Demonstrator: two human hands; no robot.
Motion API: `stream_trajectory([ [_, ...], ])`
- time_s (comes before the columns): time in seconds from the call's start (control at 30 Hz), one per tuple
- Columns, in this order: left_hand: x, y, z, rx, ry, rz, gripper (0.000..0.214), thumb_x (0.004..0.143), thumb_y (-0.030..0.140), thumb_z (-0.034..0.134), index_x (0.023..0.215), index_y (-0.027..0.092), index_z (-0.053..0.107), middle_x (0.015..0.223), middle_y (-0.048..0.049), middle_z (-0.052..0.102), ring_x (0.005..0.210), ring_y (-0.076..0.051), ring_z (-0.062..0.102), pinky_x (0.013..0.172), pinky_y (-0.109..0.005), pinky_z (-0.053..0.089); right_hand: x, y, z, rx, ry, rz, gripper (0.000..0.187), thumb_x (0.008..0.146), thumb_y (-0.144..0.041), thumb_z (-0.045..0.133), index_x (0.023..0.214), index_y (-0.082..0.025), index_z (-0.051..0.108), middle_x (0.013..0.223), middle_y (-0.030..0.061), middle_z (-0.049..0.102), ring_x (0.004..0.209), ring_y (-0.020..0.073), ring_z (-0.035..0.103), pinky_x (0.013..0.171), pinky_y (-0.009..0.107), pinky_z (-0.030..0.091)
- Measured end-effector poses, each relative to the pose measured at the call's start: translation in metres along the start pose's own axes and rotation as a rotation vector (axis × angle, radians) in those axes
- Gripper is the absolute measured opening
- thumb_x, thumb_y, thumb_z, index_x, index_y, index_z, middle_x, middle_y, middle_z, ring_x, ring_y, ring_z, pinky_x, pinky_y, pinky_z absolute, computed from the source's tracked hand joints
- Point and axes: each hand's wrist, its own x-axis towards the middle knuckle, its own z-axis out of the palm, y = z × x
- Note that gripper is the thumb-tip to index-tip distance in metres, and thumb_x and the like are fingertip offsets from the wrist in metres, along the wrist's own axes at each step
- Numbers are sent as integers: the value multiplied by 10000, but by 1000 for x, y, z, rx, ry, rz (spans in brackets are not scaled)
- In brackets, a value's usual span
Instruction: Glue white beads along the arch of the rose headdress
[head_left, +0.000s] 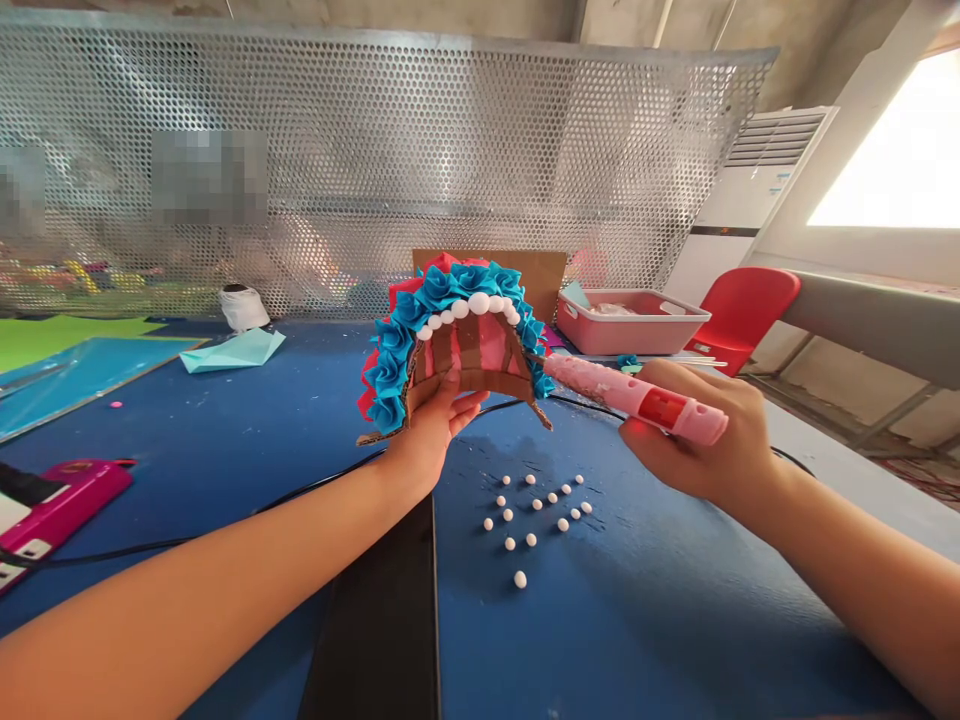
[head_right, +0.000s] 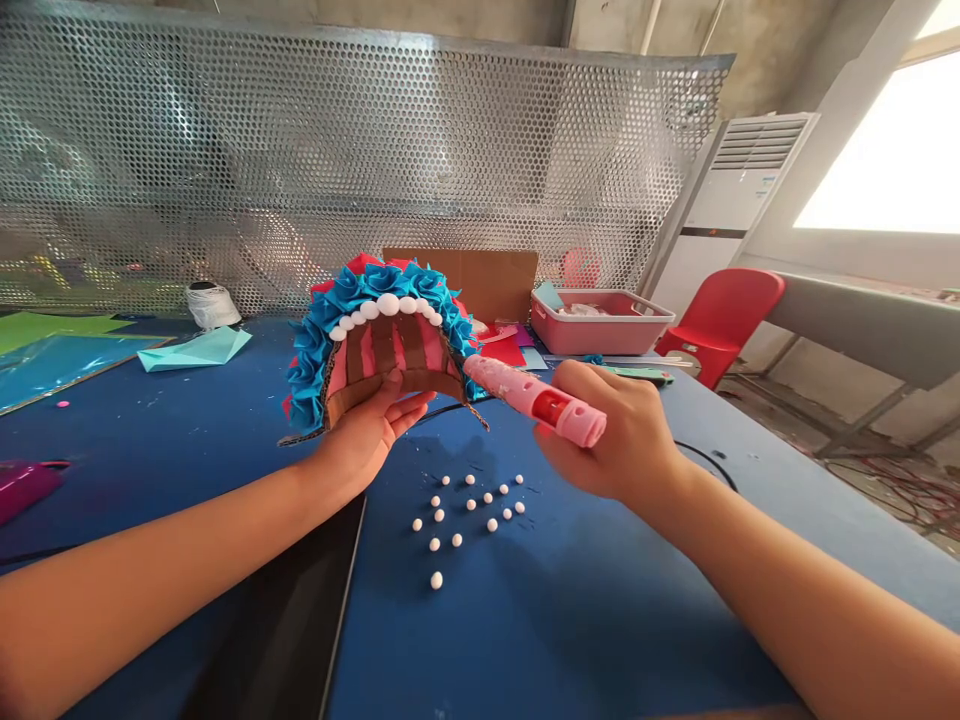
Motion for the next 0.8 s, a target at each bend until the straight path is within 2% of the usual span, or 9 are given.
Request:
stream_trajectory([
  [0.17,1,0,0,-21,38,-3,285,790,271,645,1074,292,632,1106,-10,694,766,-165,708,880,-378,513,1,-1,1,-11,-18,5,168,719,-214,453,607,-221,328,483,-69,340,404,75,306,385,184,272],
  [0.37,1,-1,0,-11,15,25,296,792,289,645,1087,280,629,1177,-31,668,797,-175,708,886,-375,508,3,-3,0,7,-3,-1,188,707,-207,446,604,-222,289,477,-75,311,400,71,291,382,185,261],
  [0.8,1,1,2,-8,49,31,445,817,311,619,1254,296,535,1255,-45,625,782,-151,703,866,-343,519,0,0,2,14,-24,-19,202,714,-217,456,629,-228,273,502,-73,297,420,82,287,393,200,264],
])
